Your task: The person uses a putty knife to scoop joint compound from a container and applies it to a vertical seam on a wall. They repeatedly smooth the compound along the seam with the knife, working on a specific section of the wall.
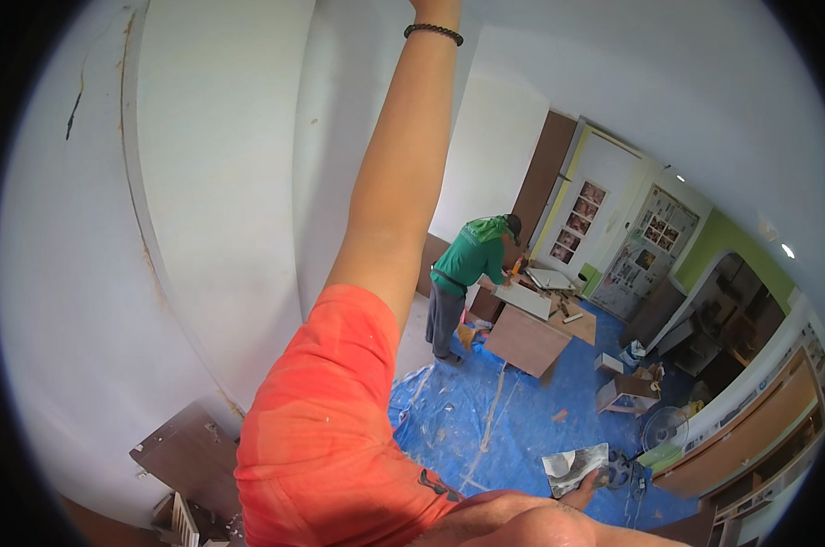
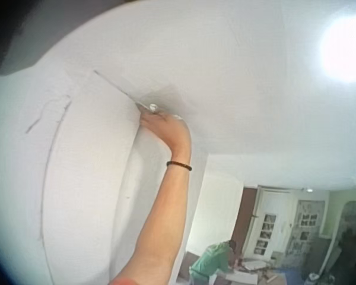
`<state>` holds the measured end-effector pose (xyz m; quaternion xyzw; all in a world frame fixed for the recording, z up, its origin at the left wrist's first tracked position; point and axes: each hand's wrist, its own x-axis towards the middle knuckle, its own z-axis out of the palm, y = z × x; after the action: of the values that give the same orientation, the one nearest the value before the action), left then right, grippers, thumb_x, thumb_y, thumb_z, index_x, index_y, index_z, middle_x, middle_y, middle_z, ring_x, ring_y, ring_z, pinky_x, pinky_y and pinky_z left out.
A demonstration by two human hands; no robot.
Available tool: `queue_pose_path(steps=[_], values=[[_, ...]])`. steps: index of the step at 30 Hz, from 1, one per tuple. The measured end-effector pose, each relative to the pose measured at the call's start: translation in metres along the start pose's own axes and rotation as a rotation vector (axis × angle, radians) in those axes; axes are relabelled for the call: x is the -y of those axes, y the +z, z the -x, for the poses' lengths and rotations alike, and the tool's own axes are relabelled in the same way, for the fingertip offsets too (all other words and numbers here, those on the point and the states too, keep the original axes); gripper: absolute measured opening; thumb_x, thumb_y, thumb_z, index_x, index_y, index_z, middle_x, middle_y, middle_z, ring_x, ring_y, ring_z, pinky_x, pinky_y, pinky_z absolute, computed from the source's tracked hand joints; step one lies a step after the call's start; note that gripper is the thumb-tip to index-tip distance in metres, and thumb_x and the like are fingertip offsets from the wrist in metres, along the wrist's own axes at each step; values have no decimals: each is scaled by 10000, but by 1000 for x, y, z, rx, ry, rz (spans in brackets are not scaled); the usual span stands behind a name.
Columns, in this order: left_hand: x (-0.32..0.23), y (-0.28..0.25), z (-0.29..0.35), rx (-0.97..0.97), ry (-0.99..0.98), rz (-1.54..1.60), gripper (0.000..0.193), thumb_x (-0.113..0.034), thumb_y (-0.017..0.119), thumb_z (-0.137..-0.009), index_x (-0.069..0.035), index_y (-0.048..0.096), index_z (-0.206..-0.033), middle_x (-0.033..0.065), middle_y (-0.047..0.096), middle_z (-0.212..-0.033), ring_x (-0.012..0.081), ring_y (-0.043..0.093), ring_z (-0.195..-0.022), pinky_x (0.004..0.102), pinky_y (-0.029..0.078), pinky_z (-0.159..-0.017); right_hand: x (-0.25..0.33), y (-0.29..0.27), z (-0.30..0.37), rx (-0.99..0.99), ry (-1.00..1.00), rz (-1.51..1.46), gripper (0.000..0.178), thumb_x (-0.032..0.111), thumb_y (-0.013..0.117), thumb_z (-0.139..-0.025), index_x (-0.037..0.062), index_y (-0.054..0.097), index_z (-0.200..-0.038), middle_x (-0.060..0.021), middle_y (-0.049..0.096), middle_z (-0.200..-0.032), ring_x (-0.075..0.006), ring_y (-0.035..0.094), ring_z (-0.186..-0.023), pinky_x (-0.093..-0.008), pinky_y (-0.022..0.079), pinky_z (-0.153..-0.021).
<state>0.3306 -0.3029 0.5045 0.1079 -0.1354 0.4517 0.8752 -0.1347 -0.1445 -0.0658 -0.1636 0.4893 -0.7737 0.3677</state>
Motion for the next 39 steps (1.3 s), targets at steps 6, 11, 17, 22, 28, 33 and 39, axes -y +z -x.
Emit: queue_pose_path(steps=[6, 11, 17, 22, 28, 33, 39], values=[[-37, -4, 8, 46, -109, 37, 563, -166, 396, -1085, 167, 248, -1514, 364, 400, -1429, 469, 400, -1306, 519, 309, -1129, 4, -5, 6, -22, -1, -3, 672, 444, 535, -1051, -17, 348, -1502, -197, 530, -1411, -317, 603, -1246, -414, 582, -938], [-126, -14, 37, 156, -5, 142, 549, -118, 397, -1079, 158, 228, -1523, 335, 446, -1336, 429, 444, -1251, 533, 350, -1089, 5, -2, 8, 50, 12, -87, 662, 438, 549, -1050, -16, 359, -1493, -188, 516, -1429, -302, 601, -1248, -408, 578, -940], [-162, -125, 108, 505, -76, 568, 269, -20, 411, -1045, 79, 485, -1283, 176, 518, -1105, 236, 508, -981, 382, 422, -864, 0, 1, 4, 108, 71, -154, 626, 413, 562, -1048, -12, 403, -1479, -165, 556, -1401, -296, 619, -1222, -406, 563, -947], [-180, -331, 177, 1378, -273, 825, 513, 79, 551, -865, 38, 565, -1377, 222, 540, -1453, 350, 559, -1298, 451, 466, -1052, -19, 20, 6, 323, 486, -349, 442, 342, 563, -1043, 60, 543, -1382, -95, 639, -1319, -248, 664, -1139, -393, 577, -904], [-225, -495, 196, 1961, -685, 893, 822, 160, 560, -759, -140, 488, -1520, 169, 423, -1565, 353, 368, -1481, 530, 287, -1215, -60, 49, 18, 524, 847, -531, 355, 309, 520, -1046, 67, 595, -1295, -110, 675, -1225, -250, 686, -1075, -392, 593, -890], [-191, -529, 166, 2224, -614, 597, 783, 154, 531, -801, -156, 479, -1518, 144, 411, -1580, 353, 388, -1465, 548, 297, -1208, -73, 71, 8, 631, 965, -479, 404, 267, 538, -1039, 25, 561, -1362, -125, 655, -1282, -262, 654, -1148, -410, 547, -977], [-135, -604, 113, 1888, -1041, -498, 485, -62, 549, -980, -94, 511, -1462, 104, 629, -1288, 256, 597, -1213, 407, 476, -1034, -57, 102, 8, 650, 782, -386, 493, 290, 576, -1035, 44, 490, -1453, -104, 601, -1391, -269, 612, -1236, -447, 499, -1052]])
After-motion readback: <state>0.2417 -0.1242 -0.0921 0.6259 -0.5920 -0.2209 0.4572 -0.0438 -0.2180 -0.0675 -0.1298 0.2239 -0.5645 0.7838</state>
